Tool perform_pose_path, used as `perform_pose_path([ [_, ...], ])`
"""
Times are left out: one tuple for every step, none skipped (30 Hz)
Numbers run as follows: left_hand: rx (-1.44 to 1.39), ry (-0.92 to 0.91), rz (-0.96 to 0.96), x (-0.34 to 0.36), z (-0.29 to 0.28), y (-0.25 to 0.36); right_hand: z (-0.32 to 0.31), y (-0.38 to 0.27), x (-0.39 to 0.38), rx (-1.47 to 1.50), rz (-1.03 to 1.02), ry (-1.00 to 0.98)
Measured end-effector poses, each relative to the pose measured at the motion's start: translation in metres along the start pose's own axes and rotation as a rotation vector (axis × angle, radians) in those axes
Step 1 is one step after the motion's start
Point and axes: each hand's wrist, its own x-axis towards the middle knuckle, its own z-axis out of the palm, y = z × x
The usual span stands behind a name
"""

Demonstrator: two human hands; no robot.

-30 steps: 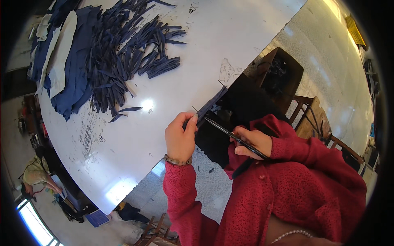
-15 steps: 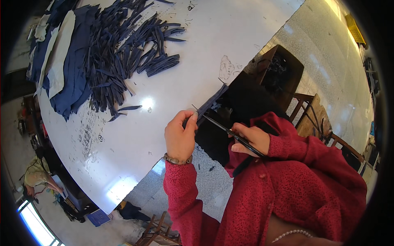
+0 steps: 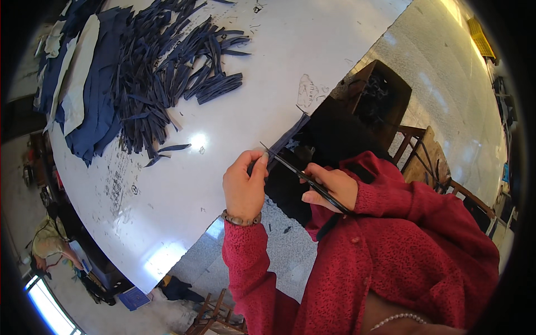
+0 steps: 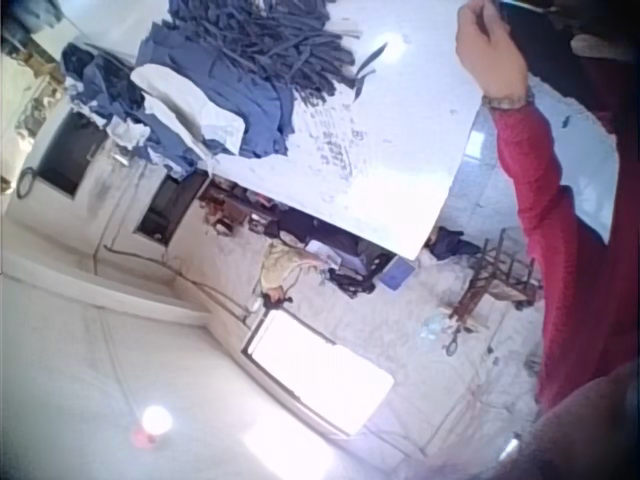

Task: Using scissors to cut small strips of blue fabric from larger pieces.

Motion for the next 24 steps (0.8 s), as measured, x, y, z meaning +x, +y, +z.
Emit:
perform_pose_path([
  [0.000, -0.001, -0.003, 0.000, 0.000, 0.000, 0.002, -0.001, 0.001, -0.006, -0.003, 0.015],
  [-0.002, -0.003, 0.007, 0.000, -0.001, -0.001, 0.005, 0.000, 0.002, -0.008, -0.018, 0.034],
  [-0.004, -0.005, 0.017, 0.000, -0.001, -0.002, 0.008, 0.001, 0.002, -0.010, -0.033, 0.054],
  [-0.005, -0.005, 0.026, 0.000, -0.001, -0.003, 0.010, 0.001, 0.003, -0.012, -0.049, 0.072],
  [-0.006, -0.006, 0.021, 0.000, -0.002, -0.002, 0.011, 0.000, 0.004, -0.004, -0.032, 0.076],
  [-0.007, -0.007, 0.016, -0.001, -0.002, -0.001, 0.012, -0.002, 0.005, 0.005, -0.015, 0.079],
  [-0.009, -0.010, 0.012, -0.002, -0.002, 0.000, 0.012, -0.003, 0.005, 0.012, 0.003, 0.085],
  [-0.005, -0.012, 0.016, -0.001, -0.003, 0.000, 0.013, -0.004, 0.006, 0.005, 0.001, 0.087],
  [-0.002, -0.014, 0.020, -0.001, -0.003, 0.001, 0.012, -0.005, 0.007, -0.002, -0.001, 0.089],
  [0.002, -0.014, 0.022, -0.001, -0.003, 0.000, 0.013, -0.006, 0.008, -0.008, -0.004, 0.089],
  [0.007, -0.005, 0.021, -0.001, -0.003, 0.000, 0.013, -0.005, 0.009, -0.011, -0.008, 0.093],
  [0.012, 0.004, 0.020, -0.001, -0.004, -0.001, 0.013, -0.005, 0.009, -0.014, -0.011, 0.098],
  [0.016, 0.008, 0.021, 0.000, -0.003, -0.002, 0.014, -0.004, 0.009, -0.019, -0.012, 0.106],
  [0.019, 0.006, 0.022, 0.001, -0.003, -0.002, 0.014, -0.004, 0.010, -0.019, -0.001, 0.102],
  [0.021, 0.004, 0.023, 0.001, -0.003, -0.002, 0.013, -0.004, 0.010, -0.019, 0.011, 0.097],
  [0.026, 0.005, 0.021, 0.001, -0.003, -0.001, 0.013, -0.005, 0.010, -0.016, 0.021, 0.089],
  [0.018, 0.011, 0.024, 0.000, -0.003, -0.002, 0.013, -0.006, 0.010, -0.019, 0.023, 0.086],
  [0.011, 0.016, 0.026, 0.000, -0.003, -0.003, 0.012, -0.007, 0.011, -0.022, 0.025, 0.083],
  [0.002, 0.020, 0.030, 0.001, -0.002, -0.004, 0.012, -0.007, 0.012, -0.027, 0.027, 0.081],
  [-0.005, 0.027, 0.025, 0.000, -0.002, -0.004, 0.011, -0.008, 0.012, -0.044, 0.040, 0.076],
  [-0.013, 0.034, 0.019, 0.000, -0.002, -0.003, 0.010, -0.008, 0.013, -0.062, 0.052, 0.071],
  [-0.020, 0.040, 0.015, 0.000, -0.002, -0.003, 0.009, -0.008, 0.014, -0.080, 0.064, 0.066],
  [-0.028, 0.047, 0.013, 0.000, -0.001, -0.004, 0.009, -0.008, 0.015, -0.093, 0.062, 0.066],
  [-0.036, 0.053, 0.011, 0.000, 0.000, -0.004, 0.008, -0.008, 0.015, -0.105, 0.060, 0.065],
])
